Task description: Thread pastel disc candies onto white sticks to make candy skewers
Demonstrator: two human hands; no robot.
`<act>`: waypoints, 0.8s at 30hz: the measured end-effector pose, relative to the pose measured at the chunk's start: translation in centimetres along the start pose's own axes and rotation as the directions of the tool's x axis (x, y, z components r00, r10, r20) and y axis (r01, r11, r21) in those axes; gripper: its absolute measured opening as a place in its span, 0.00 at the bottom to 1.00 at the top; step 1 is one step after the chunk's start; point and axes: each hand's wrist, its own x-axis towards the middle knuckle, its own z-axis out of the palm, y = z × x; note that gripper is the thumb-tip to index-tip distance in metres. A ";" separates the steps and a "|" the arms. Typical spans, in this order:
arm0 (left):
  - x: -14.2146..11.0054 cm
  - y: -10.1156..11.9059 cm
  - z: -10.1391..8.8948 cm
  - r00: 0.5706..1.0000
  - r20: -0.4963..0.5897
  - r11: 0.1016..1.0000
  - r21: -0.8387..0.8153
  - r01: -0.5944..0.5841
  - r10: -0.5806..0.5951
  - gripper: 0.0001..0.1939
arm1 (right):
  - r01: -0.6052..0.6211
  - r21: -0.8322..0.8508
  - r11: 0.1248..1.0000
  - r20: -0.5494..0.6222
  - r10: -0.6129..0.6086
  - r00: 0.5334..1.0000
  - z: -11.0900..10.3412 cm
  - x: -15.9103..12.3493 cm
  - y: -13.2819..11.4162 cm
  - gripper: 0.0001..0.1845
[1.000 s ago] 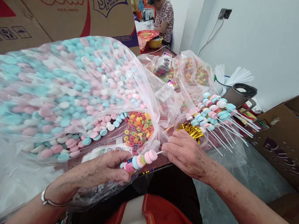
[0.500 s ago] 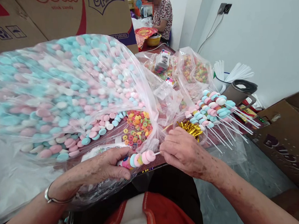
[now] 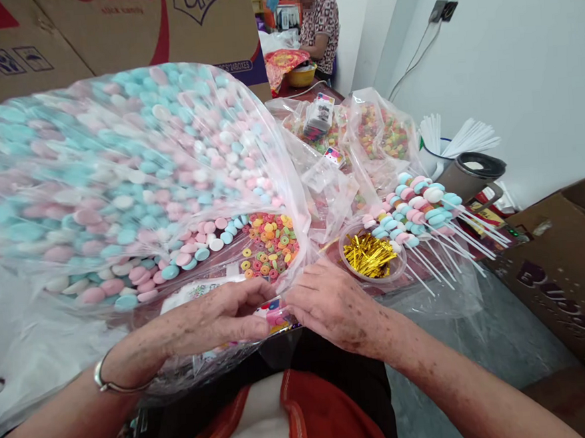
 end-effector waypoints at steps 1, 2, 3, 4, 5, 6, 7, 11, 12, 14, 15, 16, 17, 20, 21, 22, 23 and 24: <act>-0.2 0.1 -0.1 0.999 0.028 0.999 -0.034 0.017 -0.016 0.18 | 0.011 -0.013 1.000 0.008 -0.011 1.000 -0.2 0.1 0.0 0.11; -0.3 0.2 0.0 0.998 0.054 0.997 -0.065 0.034 -0.030 0.17 | 0.031 -0.019 0.999 0.019 -0.030 0.999 -0.2 0.3 0.1 0.11; -0.4 0.3 0.1 0.997 0.069 0.994 -0.094 0.052 -0.046 0.17 | 0.051 -0.019 0.999 0.026 -0.050 0.998 -0.3 0.5 0.1 0.10; -0.4 0.3 0.4 0.995 0.069 0.990 -0.123 0.075 -0.067 0.18 | 0.059 -0.017 0.998 0.014 -0.059 0.998 -0.3 0.7 0.1 0.09; -0.4 0.3 0.6 0.994 0.047 0.983 -0.154 0.101 -0.094 0.19 | 0.048 -0.020 0.999 -0.022 -0.048 0.999 -0.3 0.9 0.2 0.08; -0.4 0.2 0.9 0.992 0.010 0.973 -0.193 0.125 -0.125 0.20 | 0.013 -0.034 0.999 -0.080 -0.016 0.997 -0.4 1.1 0.3 0.08; -0.3 0.2 1.2 0.988 -0.038 0.963 -0.235 0.135 -0.148 0.21 | -0.037 -0.055 0.998 -0.148 0.029 0.989 -0.5 1.2 0.5 0.09; -0.1 0.4 1.9 0.961 -0.243 0.954 -0.293 0.060 -0.135 0.22 | -0.113 -0.136 0.984 -0.247 0.077 0.966 -0.6 1.4 1.0 0.10; -0.1 0.5 2.0 0.953 -0.266 0.949 -0.309 0.058 -0.145 0.22 | -0.086 -0.136 0.987 -0.236 0.052 0.970 -0.5 1.5 1.0 0.11; -0.2 0.6 2.3 0.940 -0.281 0.928 -0.362 0.085 -0.195 0.23 | -0.040 -0.108 0.993 -0.231 0.014 0.973 0.1 1.7 0.8 0.13; -0.2 0.6 2.5 0.935 -0.281 0.918 -0.385 0.098 -0.218 0.24 | -0.029 -0.088 0.996 -0.232 0.008 0.973 0.4 1.8 0.6 0.14; -0.2 0.6 2.7 0.931 -0.284 0.913 -0.394 0.106 -0.231 0.24 | -0.023 -0.064 0.998 -0.226 0.008 0.974 0.7 1.9 0.4 0.14; -0.2 0.5 2.9 0.927 -0.292 0.913 -0.394 0.107 -0.235 0.23 | -0.024 -0.033 0.999 -0.216 0.016 0.976 1.0 2.0 0.2 0.14; -0.1 0.1 3.4 0.905 -0.365 0.917 -0.393 0.062 -0.218 0.22 | -0.141 0.194 0.971 -0.193 0.179 0.965 1.7 2.4 -0.5 0.11; 0.0 -0.1 3.4 0.892 -0.405 0.921 -0.388 0.031 -0.201 0.22 | -0.211 0.327 0.921 -0.190 0.283 0.940 1.9 2.4 -0.8 0.09; 0.1 -0.1 3.4 0.873 -0.453 0.927 -0.375 -0.002 -0.182 0.22 | -0.272 0.468 0.841 -0.176 0.390 0.904 2.2 2.5 -1.1 0.11; 0.2 -0.1 3.4 0.853 -0.497 0.936 -0.350 -0.028 -0.161 0.22 | -0.312 0.592 0.743 -0.148 0.481 0.864 2.4 2.6 -1.4 0.18; 0.3 -0.1 3.3 0.853 -0.504 0.948 -0.316 -0.034 -0.137 0.22 | -0.335 0.682 0.650 -0.107 0.542 0.834 2.7 2.7 -1.7 0.24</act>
